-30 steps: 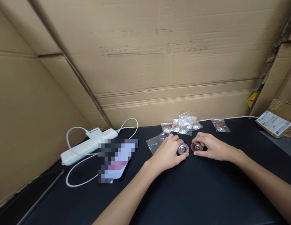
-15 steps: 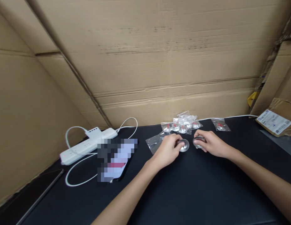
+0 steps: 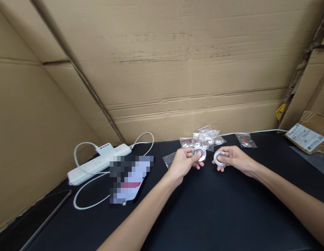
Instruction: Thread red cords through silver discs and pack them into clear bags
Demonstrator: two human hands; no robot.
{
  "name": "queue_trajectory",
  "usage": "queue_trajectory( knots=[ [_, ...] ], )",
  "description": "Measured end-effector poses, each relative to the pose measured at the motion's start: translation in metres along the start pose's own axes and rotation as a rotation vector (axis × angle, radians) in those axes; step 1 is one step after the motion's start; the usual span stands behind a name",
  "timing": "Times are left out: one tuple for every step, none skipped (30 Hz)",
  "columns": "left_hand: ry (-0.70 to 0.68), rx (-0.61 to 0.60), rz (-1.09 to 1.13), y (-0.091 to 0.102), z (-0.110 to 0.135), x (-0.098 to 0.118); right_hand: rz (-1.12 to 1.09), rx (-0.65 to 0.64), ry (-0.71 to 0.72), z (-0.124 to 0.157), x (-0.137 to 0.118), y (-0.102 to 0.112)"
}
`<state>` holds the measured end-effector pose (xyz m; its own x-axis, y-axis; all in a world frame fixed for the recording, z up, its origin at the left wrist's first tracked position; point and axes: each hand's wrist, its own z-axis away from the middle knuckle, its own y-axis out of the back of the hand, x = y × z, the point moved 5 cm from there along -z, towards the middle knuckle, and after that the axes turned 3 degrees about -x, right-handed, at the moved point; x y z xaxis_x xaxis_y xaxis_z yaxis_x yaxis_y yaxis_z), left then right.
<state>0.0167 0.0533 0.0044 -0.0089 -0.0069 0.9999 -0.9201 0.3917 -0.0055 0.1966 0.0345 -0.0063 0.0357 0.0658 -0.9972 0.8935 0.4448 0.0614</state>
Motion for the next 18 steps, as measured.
queue_trajectory(
  knots=[
    [-0.007, 0.000, 0.007, 0.000, 0.000, 0.000, -0.015, -0.001, -0.010, 0.000, 0.001, 0.000],
    [-0.014, -0.004, 0.010, 0.001, 0.000, 0.000, -0.026, 0.000, -0.017, 0.000, 0.002, 0.000],
    [-0.019, -0.009, 0.010, 0.000, -0.001, 0.000, -0.036, 0.004, -0.020, -0.001, 0.002, 0.001],
    [-0.023, -0.014, 0.006, 0.000, -0.001, 0.000, -0.045, 0.010, -0.020, -0.001, 0.003, 0.002],
    [-0.025, -0.019, 0.000, 0.000, -0.001, -0.001, -0.050, 0.016, -0.022, -0.002, 0.005, 0.003],
    [-0.027, -0.024, -0.007, 0.000, -0.002, -0.001, -0.053, 0.022, -0.027, -0.002, 0.006, 0.004],
    [-0.030, -0.029, -0.015, -0.001, -0.002, -0.001, -0.053, 0.029, -0.038, -0.003, 0.007, 0.004],
    [-0.032, -0.033, -0.023, -0.001, -0.002, -0.001, -0.053, 0.036, -0.053, -0.003, 0.009, 0.005],
    [-0.034, -0.039, -0.032, -0.001, -0.002, -0.002, -0.052, 0.044, -0.067, -0.003, 0.010, 0.005],
    [-0.035, -0.043, -0.041, -0.002, -0.002, -0.002, -0.052, 0.050, -0.079, -0.003, 0.011, 0.005],
    [-0.034, -0.046, -0.051, -0.002, -0.002, -0.002, -0.050, 0.053, -0.085, -0.003, 0.012, 0.005],
    [-0.029, -0.045, -0.061, -0.002, -0.002, -0.002, -0.047, 0.054, -0.086, -0.003, 0.012, 0.004],
    [-0.024, -0.041, -0.072, -0.002, -0.003, -0.003, -0.040, 0.050, -0.081, -0.003, 0.011, 0.003],
    [-0.019, -0.035, -0.084, -0.001, -0.003, -0.003, -0.032, 0.045, -0.074, -0.003, 0.011, 0.002],
    [-0.015, -0.025, -0.095, -0.001, -0.003, -0.003, -0.025, 0.040, -0.067, -0.003, 0.010, 0.001],
    [-0.013, -0.013, -0.106, 0.000, -0.003, -0.004, -0.019, 0.036, -0.062, -0.003, 0.010, 0.001],
    [-0.010, -0.003, -0.114, 0.000, -0.003, -0.003, -0.015, 0.034, -0.058, -0.003, 0.010, 0.000],
    [-0.006, 0.004, -0.120, 0.001, -0.003, -0.003, -0.013, 0.034, -0.056, -0.004, 0.011, 0.000]
  ],
)
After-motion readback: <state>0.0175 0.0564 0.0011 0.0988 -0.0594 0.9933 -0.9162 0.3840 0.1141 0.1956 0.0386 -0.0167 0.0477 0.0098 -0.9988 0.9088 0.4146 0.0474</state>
